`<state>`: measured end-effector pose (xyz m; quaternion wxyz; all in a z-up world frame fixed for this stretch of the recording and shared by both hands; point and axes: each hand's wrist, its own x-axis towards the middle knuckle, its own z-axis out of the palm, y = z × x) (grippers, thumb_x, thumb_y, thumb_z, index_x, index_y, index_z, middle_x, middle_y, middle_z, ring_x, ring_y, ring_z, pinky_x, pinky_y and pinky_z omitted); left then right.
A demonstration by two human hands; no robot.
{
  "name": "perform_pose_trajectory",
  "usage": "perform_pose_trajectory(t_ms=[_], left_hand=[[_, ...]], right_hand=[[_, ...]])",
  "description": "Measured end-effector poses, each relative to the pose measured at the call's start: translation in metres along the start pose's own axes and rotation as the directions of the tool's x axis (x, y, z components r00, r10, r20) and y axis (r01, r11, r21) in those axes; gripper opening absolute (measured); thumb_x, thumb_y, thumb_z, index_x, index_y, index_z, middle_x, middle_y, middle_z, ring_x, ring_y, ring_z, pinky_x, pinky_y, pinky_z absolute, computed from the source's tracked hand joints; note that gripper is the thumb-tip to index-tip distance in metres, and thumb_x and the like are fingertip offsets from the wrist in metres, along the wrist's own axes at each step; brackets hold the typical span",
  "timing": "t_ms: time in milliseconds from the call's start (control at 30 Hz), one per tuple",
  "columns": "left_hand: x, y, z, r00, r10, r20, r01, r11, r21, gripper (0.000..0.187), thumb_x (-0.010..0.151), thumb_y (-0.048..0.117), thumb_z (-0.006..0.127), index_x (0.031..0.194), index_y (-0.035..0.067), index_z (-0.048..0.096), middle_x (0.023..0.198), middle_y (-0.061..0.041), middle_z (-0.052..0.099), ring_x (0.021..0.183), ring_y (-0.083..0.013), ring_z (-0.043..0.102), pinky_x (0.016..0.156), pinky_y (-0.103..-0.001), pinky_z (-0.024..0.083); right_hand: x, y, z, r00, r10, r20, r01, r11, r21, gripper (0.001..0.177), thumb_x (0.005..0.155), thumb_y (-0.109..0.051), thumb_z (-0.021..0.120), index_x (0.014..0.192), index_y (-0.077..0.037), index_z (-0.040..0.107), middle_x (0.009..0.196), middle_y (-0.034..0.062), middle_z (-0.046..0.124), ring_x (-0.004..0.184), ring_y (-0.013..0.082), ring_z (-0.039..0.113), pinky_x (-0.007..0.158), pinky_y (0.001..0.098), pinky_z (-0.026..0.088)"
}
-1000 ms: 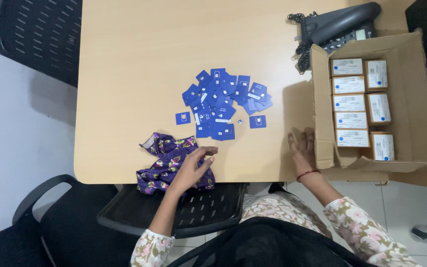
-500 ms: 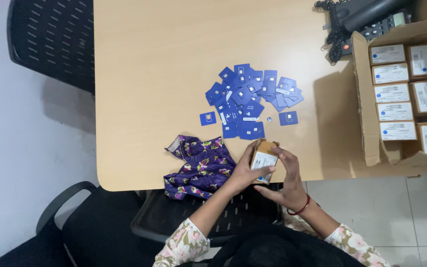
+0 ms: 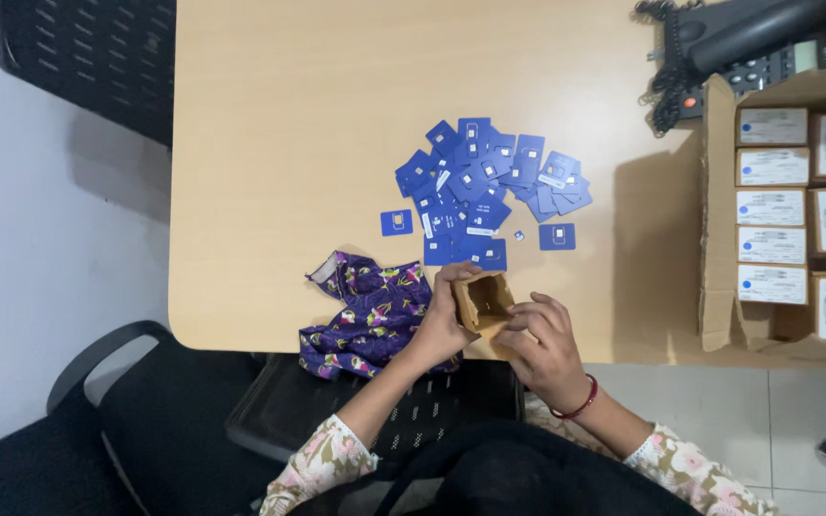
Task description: The person picks up SIM cards from a pile on a desk, places them into small cardboard boxes one at a time, and then places the filled boxes into a larger cardboard container.
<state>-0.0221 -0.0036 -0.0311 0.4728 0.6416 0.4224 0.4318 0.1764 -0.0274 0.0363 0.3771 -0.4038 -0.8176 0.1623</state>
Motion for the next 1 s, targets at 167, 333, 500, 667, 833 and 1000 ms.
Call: perform_pose_trajectory(t_ms=[167,333,500,667,833,1000], left_hand=[[-0.012,-0.012,0.009,0.991,-0.125,0.044,0.132,0.96,-0.248,0.095,0.071,0.005,0.089,0.14,0.009,0.024,0.144,-0.015,0.043,0.14,-0.0257,0.046,0.12,-0.04,0.042],[-0.005,-0.002,-0.007,0.962,-0.134,0.237,0.151,0.987,-0.057,0.101,0.069,0.017,0.095,0.141,0.007,0.025,0.147,-0.016,0.04,0.142,-0.03,0.045,0.119,-0.043,0.042],[-0.006,-0.001,-0.02,0.909,-0.245,0.337,0.034,0.85,0.525,0.106,0.069,0.022,0.089,0.151,0.0,0.027,0.144,-0.024,0.039,0.136,-0.0476,0.039,0.111,-0.053,0.038],[0.0,0.0,-0.036,0.875,-0.397,0.276,0.179,0.796,0.579,0.084,0.078,0.008,0.07,0.154,0.011,0.035,0.143,-0.019,0.049,0.129,-0.0416,0.051,0.104,-0.049,0.047],[0.006,0.002,-0.047,0.927,-0.322,0.191,0.16,0.802,0.576,0.065,0.083,0.004,0.063,0.146,0.008,0.048,0.134,-0.018,0.059,0.124,-0.0382,0.058,0.103,-0.047,0.049],[0.011,0.002,-0.054,0.938,-0.327,0.11,0.206,0.786,0.583,0.053,0.087,0.007,0.062,0.139,0.007,0.054,0.136,-0.015,0.062,0.121,-0.0353,0.062,0.099,-0.046,0.05]], right_hand=[[-0.006,0.008,0.015,0.983,-0.183,-0.021,0.184,0.98,0.073,0.025,0.076,-0.015,0.082,0.091,-0.011,0.063,0.119,0.0127,0.065,0.119,0.0352,0.058,0.104,0.0557,0.046],[-0.04,0.037,0.037,0.959,-0.284,0.016,0.283,0.958,0.032,0.019,0.079,-0.013,0.077,0.094,-0.013,0.066,0.123,0.0035,0.063,0.118,0.027,0.057,0.099,0.0496,0.047],[-0.061,0.059,0.054,0.882,-0.181,0.435,0.259,0.958,-0.127,0.027,0.076,-0.014,0.071,0.103,-0.011,0.066,0.124,0.0033,0.061,0.118,0.0239,0.056,0.1,0.0483,0.044],[-0.04,0.041,0.041,0.858,-0.274,0.435,0.315,0.949,-0.023,0.024,0.077,-0.015,0.073,0.098,-0.011,0.062,0.123,0.0075,0.062,0.117,0.0253,0.057,0.098,0.0487,0.044],[-0.013,0.035,0.013,0.944,-0.239,0.227,0.187,0.956,0.228,0.027,0.079,-0.017,0.08,0.087,-0.007,0.056,0.12,0.0144,0.059,0.113,0.0346,0.06,0.09,0.0446,0.053],[0.015,0.08,0.007,0.992,0.103,0.077,-0.113,0.984,0.141,0.016,0.086,-0.01,0.079,0.089,-0.007,0.063,0.108,0.0057,0.067,0.099,0.0275,0.067,0.083,0.0393,0.055]])
